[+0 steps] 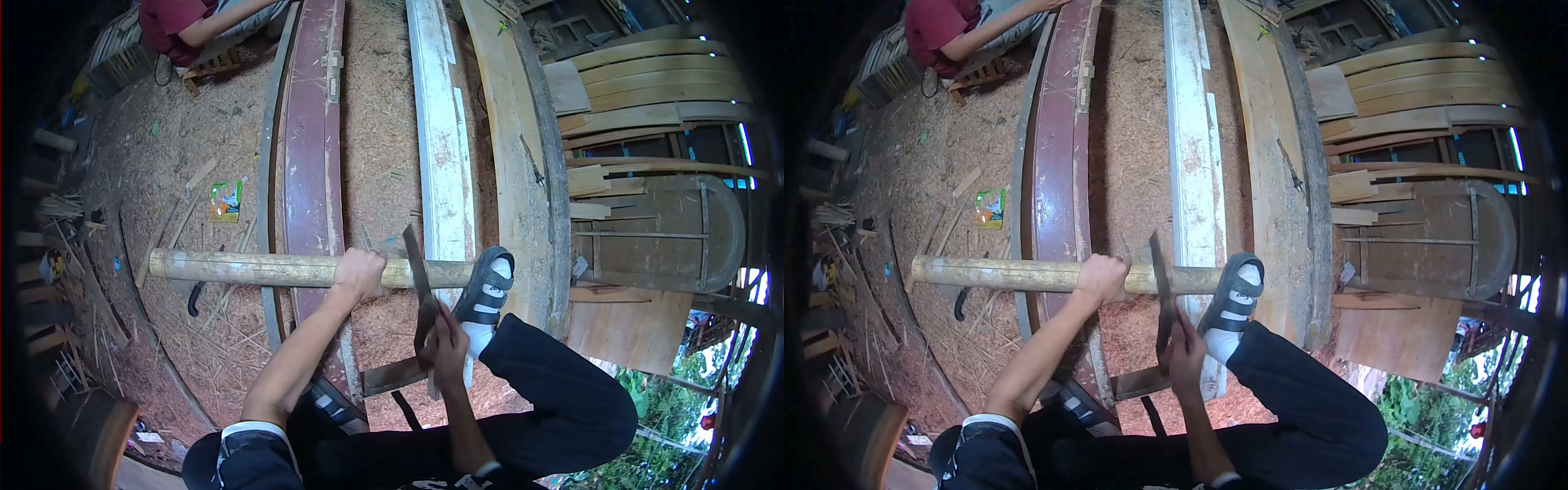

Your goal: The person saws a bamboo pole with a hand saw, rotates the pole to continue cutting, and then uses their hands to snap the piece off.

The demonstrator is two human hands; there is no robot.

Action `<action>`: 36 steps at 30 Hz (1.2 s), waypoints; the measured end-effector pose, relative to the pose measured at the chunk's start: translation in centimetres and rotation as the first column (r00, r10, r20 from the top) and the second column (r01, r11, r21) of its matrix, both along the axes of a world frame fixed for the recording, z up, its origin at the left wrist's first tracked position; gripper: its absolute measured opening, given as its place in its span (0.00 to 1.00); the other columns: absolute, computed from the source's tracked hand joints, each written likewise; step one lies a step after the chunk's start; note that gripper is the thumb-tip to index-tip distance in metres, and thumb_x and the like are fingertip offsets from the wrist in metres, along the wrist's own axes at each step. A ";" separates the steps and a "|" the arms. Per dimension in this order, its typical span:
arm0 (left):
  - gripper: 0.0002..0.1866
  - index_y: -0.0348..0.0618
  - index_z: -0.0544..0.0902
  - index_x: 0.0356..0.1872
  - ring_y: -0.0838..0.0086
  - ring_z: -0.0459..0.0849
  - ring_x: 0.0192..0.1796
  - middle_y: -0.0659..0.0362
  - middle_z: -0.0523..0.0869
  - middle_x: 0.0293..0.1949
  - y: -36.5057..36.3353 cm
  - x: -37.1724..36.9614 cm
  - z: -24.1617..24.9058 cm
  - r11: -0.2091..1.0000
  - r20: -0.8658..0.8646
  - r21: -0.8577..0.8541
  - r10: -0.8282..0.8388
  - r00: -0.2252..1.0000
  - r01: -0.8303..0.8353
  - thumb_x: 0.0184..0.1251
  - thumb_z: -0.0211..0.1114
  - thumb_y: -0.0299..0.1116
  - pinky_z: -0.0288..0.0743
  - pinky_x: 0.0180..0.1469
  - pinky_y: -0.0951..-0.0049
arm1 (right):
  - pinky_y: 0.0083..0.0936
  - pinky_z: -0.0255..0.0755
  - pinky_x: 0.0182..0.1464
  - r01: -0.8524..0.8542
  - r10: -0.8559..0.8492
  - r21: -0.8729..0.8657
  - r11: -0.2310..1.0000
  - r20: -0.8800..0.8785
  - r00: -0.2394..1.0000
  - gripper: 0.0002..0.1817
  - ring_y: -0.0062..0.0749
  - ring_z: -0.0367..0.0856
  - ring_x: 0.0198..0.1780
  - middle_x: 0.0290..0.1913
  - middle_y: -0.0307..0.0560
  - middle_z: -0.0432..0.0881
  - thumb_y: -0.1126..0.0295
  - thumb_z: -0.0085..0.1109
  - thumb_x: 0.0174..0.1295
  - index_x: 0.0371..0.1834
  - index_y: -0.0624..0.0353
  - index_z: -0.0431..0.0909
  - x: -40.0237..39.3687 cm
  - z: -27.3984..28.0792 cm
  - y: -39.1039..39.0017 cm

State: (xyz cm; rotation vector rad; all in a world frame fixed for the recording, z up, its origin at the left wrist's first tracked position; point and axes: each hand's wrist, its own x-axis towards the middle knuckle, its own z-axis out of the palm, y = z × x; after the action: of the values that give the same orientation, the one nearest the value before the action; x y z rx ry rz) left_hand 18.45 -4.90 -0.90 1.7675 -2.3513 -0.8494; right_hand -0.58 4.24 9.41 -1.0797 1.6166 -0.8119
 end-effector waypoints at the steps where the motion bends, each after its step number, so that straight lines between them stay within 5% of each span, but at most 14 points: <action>1: 0.28 0.43 0.86 0.40 0.61 0.90 0.36 0.52 0.90 0.33 0.2 0.0 0.1 1.000 -0.005 0.010 0.000 1.000 0.000 0.41 0.79 0.51 0.83 0.40 0.62 | 0.14 0.50 0.20 -0.014 0.014 -0.028 1.000 0.008 1.000 0.21 0.08 0.57 0.18 0.19 0.25 0.65 0.68 0.51 0.75 0.68 0.63 0.74 -0.2 0.2 1.0; 2: 0.28 0.43 0.86 0.39 0.61 0.90 0.36 0.52 0.90 0.33 0.2 0.1 0.4 1.000 0.005 0.025 -0.012 1.000 0.012 0.40 0.80 0.52 0.83 0.40 0.62 | 0.14 0.50 0.20 -0.008 0.008 -0.024 1.000 0.006 1.000 0.21 0.08 0.57 0.18 0.19 0.25 0.65 0.68 0.51 0.75 0.68 0.63 0.74 -0.3 -0.3 0.9; 4: 0.28 0.43 0.86 0.38 0.61 0.90 0.37 0.52 0.90 0.33 -0.6 0.3 0.3 0.999 0.020 0.025 -0.028 0.999 0.027 0.40 0.80 0.53 0.83 0.40 0.63 | 0.20 0.71 0.38 -0.044 0.050 0.046 0.998 -0.123 0.991 0.23 0.19 0.75 0.33 0.54 0.47 0.84 0.69 0.50 0.75 0.70 0.67 0.71 0.5 -2.1 -2.0; 8: 0.34 0.40 0.85 0.39 0.58 0.90 0.35 0.50 0.89 0.31 -0.6 0.4 -0.7 0.998 0.009 0.014 -0.056 0.998 0.055 0.38 0.79 0.60 0.83 0.40 0.61 | 0.13 0.62 0.27 0.042 -0.049 0.110 0.993 0.062 0.997 0.22 0.10 0.68 0.26 0.34 0.35 0.81 0.69 0.51 0.75 0.68 0.66 0.73 0.7 -1.5 -1.7; 12: 0.26 0.42 0.89 0.29 0.60 0.90 0.36 0.51 0.90 0.33 -0.7 0.4 0.7 0.999 -0.015 0.041 -0.022 1.000 0.023 0.38 0.81 0.56 0.83 0.40 0.62 | 0.14 0.47 0.19 0.065 -0.071 0.075 0.995 0.081 0.994 0.21 0.08 0.55 0.18 0.19 0.25 0.61 0.69 0.50 0.76 0.69 0.65 0.72 0.3 0.9 0.9; 13: 0.26 0.42 0.89 0.29 0.60 0.90 0.36 0.51 0.90 0.33 -1.4 0.7 0.9 0.999 -0.008 0.026 -0.022 1.000 0.022 0.38 0.81 0.56 0.83 0.40 0.62 | 0.13 0.60 0.25 0.074 -0.092 0.121 0.990 0.153 0.984 0.21 0.09 0.66 0.25 0.27 0.27 0.75 0.70 0.51 0.75 0.68 0.67 0.73 0.5 0.7 -0.6; 16: 0.26 0.43 0.89 0.30 0.60 0.91 0.36 0.51 0.90 0.33 -1.0 0.5 0.3 0.999 0.025 0.028 -0.042 0.999 0.041 0.38 0.81 0.56 0.83 0.41 0.62 | 0.15 0.63 0.28 0.061 -0.062 -0.056 0.997 -0.016 0.998 0.21 0.13 0.69 0.27 0.31 0.31 0.78 0.71 0.51 0.74 0.68 0.69 0.73 2.7 -2.9 -3.7; 17: 0.26 0.43 0.89 0.30 0.60 0.91 0.36 0.51 0.90 0.34 -1.4 0.6 0.0 0.999 0.025 0.011 -0.045 0.999 0.045 0.39 0.81 0.56 0.83 0.41 0.62 | 0.16 0.68 0.33 0.001 0.005 0.063 0.998 -0.097 0.995 0.22 0.17 0.73 0.31 0.39 0.37 0.82 0.71 0.51 0.74 0.68 0.71 0.72 2.1 -2.3 -2.9; 20: 0.26 0.43 0.89 0.31 0.61 0.91 0.38 0.52 0.90 0.34 -1.1 0.5 0.0 0.999 0.026 0.023 -0.029 0.999 0.029 0.39 0.80 0.56 0.83 0.42 0.62 | 0.15 0.68 0.34 0.064 -0.063 -0.009 0.998 0.090 0.994 0.23 0.16 0.72 0.31 0.47 0.42 0.83 0.70 0.52 0.74 0.68 0.73 0.70 -0.1 -1.0 1.7; 26: 0.28 0.44 0.89 0.35 0.62 0.91 0.41 0.53 0.91 0.36 -1.1 -0.1 0.6 0.994 0.059 0.090 -0.067 0.996 0.062 0.40 0.80 0.57 0.83 0.45 0.64 | 0.19 0.70 0.56 0.071 -0.076 0.128 0.989 0.032 0.997 0.25 0.22 0.76 0.52 0.55 0.48 0.81 0.68 0.53 0.74 0.68 0.74 0.69 2.6 -1.7 -3.7; 29: 0.29 0.44 0.90 0.36 0.62 0.91 0.41 0.53 0.91 0.37 -1.7 0.8 1.2 0.990 0.068 0.122 -0.071 0.995 0.063 0.40 0.80 0.59 0.83 0.45 0.64 | 0.16 0.68 0.34 -0.028 0.026 -0.117 0.993 -0.017 1.000 0.22 0.17 0.74 0.33 0.33 0.34 0.79 0.71 0.50 0.75 0.68 0.71 0.71 -0.7 -4.2 0.4; 30: 0.30 0.44 0.90 0.36 0.62 0.91 0.41 0.53 0.91 0.37 -1.6 0.6 1.1 0.990 0.058 0.120 -0.081 0.995 0.074 0.40 0.79 0.59 0.83 0.45 0.64 | 0.16 0.68 0.34 -0.032 0.030 -0.107 0.994 -0.025 0.999 0.22 0.17 0.74 0.33 0.33 0.34 0.79 0.71 0.50 0.75 0.68 0.71 0.71 -0.7 -3.0 0.6; 32: 0.30 0.43 0.89 0.36 0.60 0.90 0.40 0.51 0.91 0.36 -1.4 0.2 0.8 0.989 0.035 0.130 -0.077 0.996 0.072 0.39 0.79 0.59 0.83 0.45 0.63 | 0.15 0.50 0.19 0.065 -0.069 0.048 0.997 0.097 0.993 0.22 0.09 0.56 0.18 0.20 0.27 0.64 0.69 0.51 0.76 0.70 0.66 0.70 -0.1 -0.2 1.6; 36: 0.31 0.42 0.89 0.35 0.59 0.90 0.39 0.49 0.90 0.35 -1.5 0.4 0.8 0.992 0.027 0.110 -0.058 0.998 0.055 0.37 0.78 0.60 0.83 0.44 0.61 | 0.16 0.50 0.18 0.049 -0.049 0.011 0.999 0.035 0.998 0.22 0.09 0.55 0.18 0.19 0.26 0.60 0.69 0.49 0.76 0.71 0.63 0.70 2.8 -3.5 -5.4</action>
State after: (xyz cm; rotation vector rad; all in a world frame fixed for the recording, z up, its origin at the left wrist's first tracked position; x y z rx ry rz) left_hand 18.88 -6.42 -0.14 1.7734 -2.4288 -0.9838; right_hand 2.25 -1.13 5.95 -1.0169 1.6213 -0.8499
